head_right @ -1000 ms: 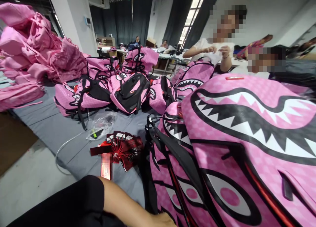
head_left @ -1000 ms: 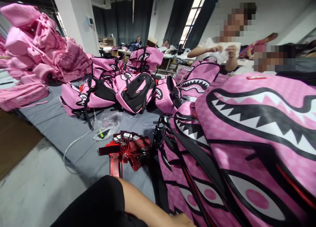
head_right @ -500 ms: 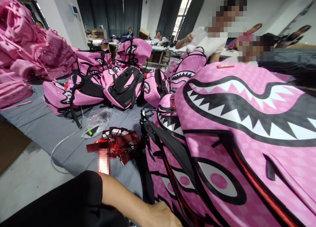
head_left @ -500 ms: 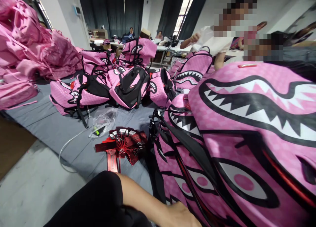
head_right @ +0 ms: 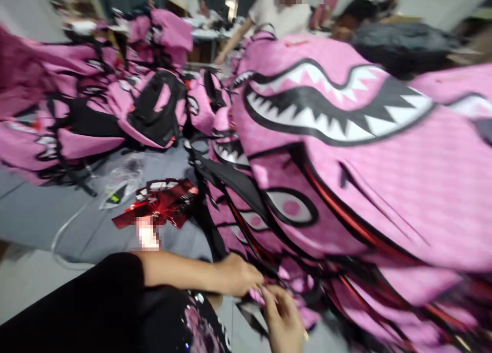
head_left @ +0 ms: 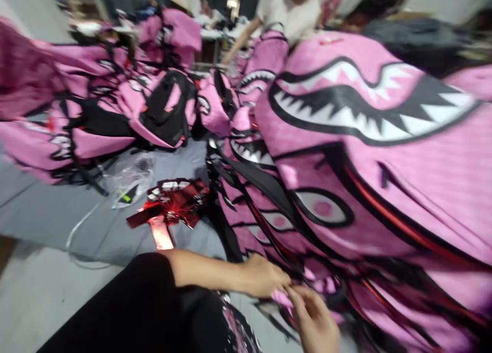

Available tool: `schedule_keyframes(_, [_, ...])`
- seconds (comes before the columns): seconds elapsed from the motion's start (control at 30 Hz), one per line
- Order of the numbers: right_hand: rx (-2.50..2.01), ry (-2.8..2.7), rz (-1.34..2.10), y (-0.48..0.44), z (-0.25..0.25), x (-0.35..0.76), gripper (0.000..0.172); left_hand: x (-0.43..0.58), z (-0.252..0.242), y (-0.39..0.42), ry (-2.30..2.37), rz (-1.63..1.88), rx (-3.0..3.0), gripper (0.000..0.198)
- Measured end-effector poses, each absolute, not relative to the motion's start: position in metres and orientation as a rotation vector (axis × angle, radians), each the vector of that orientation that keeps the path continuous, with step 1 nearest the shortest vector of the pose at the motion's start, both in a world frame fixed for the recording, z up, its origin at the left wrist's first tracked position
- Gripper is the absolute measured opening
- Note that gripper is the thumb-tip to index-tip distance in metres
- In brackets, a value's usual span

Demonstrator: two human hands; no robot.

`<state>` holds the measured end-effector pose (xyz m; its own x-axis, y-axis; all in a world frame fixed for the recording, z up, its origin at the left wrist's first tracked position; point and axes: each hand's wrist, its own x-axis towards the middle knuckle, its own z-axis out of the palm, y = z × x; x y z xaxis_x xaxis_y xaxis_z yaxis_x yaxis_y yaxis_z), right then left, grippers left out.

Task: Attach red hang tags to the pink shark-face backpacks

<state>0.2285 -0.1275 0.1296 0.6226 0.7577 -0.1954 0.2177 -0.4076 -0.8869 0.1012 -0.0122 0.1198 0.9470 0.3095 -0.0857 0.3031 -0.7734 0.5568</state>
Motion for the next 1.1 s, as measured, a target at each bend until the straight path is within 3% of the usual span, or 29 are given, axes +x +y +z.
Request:
schedule_keyframes(0.13, [-1.813,-0.688,0.736,-0.127,0.124,0.213,0.040,0.095,0.115,-0.014,0.476,0.166,2.486,0.013])
schedule_keyframes(0.5, [-1.628,-0.388,0.863,-0.128,0.121,0.204,0.039,0.094,0.119,-0.013,0.428,0.114,2.526,0.019])
schedule_keyframes(1.1, [-1.623,-0.357,0.864,-0.129,0.112,0.203,0.040,0.096,0.104,-0.015,0.352,0.187,2.573,0.021])
